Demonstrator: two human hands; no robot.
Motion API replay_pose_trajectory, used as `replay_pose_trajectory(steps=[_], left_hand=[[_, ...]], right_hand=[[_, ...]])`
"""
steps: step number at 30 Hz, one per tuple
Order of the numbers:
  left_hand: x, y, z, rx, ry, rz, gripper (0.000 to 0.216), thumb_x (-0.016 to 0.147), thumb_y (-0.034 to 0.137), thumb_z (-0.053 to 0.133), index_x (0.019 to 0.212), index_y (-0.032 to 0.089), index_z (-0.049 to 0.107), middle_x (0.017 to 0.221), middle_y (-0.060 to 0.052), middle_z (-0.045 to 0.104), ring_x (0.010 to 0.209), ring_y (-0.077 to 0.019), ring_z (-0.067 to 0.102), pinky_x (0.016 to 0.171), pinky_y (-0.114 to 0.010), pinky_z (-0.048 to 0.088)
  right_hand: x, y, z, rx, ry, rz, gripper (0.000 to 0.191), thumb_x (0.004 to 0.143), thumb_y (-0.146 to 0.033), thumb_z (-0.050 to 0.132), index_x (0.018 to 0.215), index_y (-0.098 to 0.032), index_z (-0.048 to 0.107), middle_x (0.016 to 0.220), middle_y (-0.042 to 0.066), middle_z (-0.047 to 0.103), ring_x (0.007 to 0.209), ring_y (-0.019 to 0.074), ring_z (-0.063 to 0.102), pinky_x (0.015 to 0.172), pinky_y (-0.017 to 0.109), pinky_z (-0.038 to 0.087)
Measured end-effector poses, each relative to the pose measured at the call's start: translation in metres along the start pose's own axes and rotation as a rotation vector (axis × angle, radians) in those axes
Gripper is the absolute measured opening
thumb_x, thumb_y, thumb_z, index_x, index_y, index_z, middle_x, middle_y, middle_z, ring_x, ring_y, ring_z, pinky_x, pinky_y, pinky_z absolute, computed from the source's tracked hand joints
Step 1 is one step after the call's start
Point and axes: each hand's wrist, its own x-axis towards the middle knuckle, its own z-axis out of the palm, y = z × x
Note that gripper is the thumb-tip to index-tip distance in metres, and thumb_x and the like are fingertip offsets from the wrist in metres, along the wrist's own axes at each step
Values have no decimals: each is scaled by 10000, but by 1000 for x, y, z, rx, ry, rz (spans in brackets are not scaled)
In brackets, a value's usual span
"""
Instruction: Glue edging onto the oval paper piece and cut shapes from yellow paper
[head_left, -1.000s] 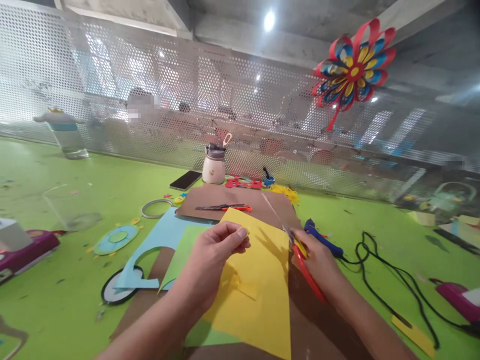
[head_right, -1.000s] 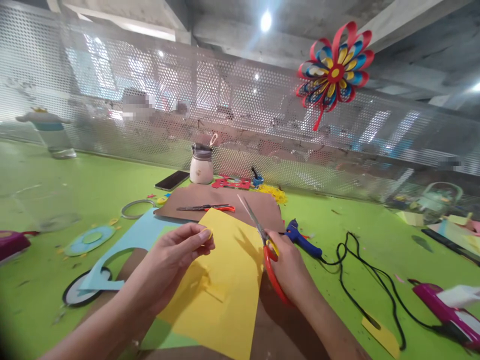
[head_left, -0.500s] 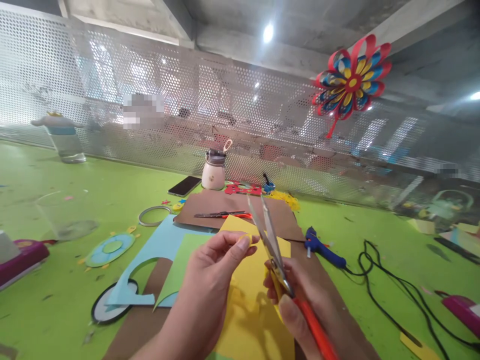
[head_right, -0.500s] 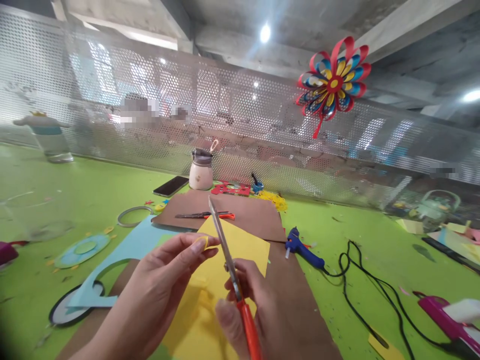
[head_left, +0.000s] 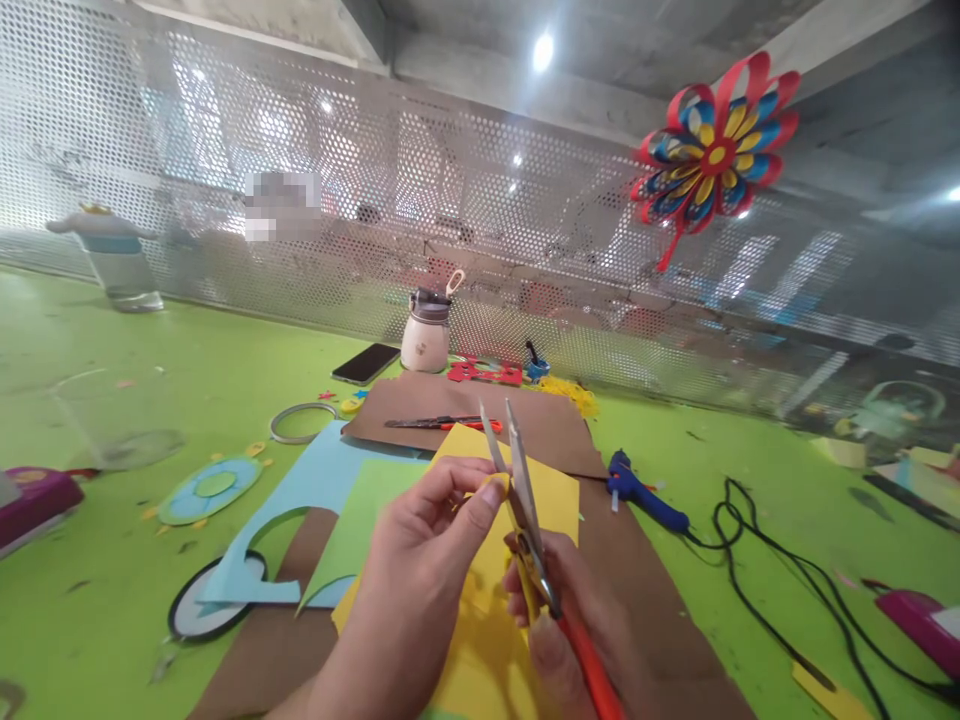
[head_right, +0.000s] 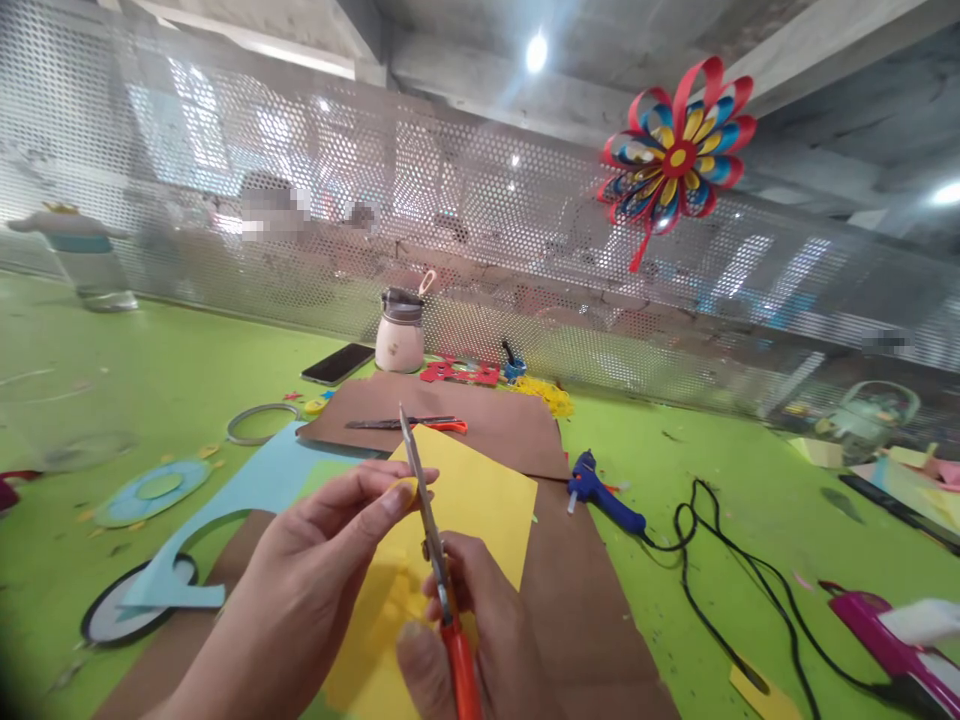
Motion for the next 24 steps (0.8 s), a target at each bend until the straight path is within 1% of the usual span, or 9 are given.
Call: replay_pose_trajectory(steps=[7, 15, 19, 24], left_hand=[[0, -5, -1, 37, 47, 8, 143, 765, 297, 689, 703, 182, 632, 866, -31, 670, 849, -179, 569, 777, -275, 418], [-1, 0, 2, 85, 71, 4, 130, 766, 294, 676, 699, 194, 626, 815, -17, 654, 830, -181, 565, 754, -262, 418], [-2, -1, 2, 100, 46, 2, 148, 780, 319, 662, 715, 193, 622, 829, -17, 652, 788, -169, 547, 733, -264, 414], [-2, -2, 2, 96, 28, -7, 160, 788, 330, 654, 720, 191, 613, 785, -9, 636, 777, -164, 537, 731, -263, 410]], right_hand=[[0, -7, 2, -59, 22, 10, 479, 834, -639, 442, 1069, -235, 546, 728, 4, 565, 562, 140, 541, 539, 245, 466], [0, -17, -4, -109, -12, -16, 450, 859, -608, 453, 1066, -224, 561, 746, 10, 574, 606, 145, 543, 573, 244, 464], [0, -17, -5, -108, -21, -21, 451, 862, -610, 453, 1068, -223, 557, 742, 4, 563, 605, 139, 531, 570, 239, 443], [0, -16, -4, -108, -24, 7, 448, 865, -607, 454, 1072, -225, 561, 742, -2, 563, 616, 138, 540, 576, 237, 436]])
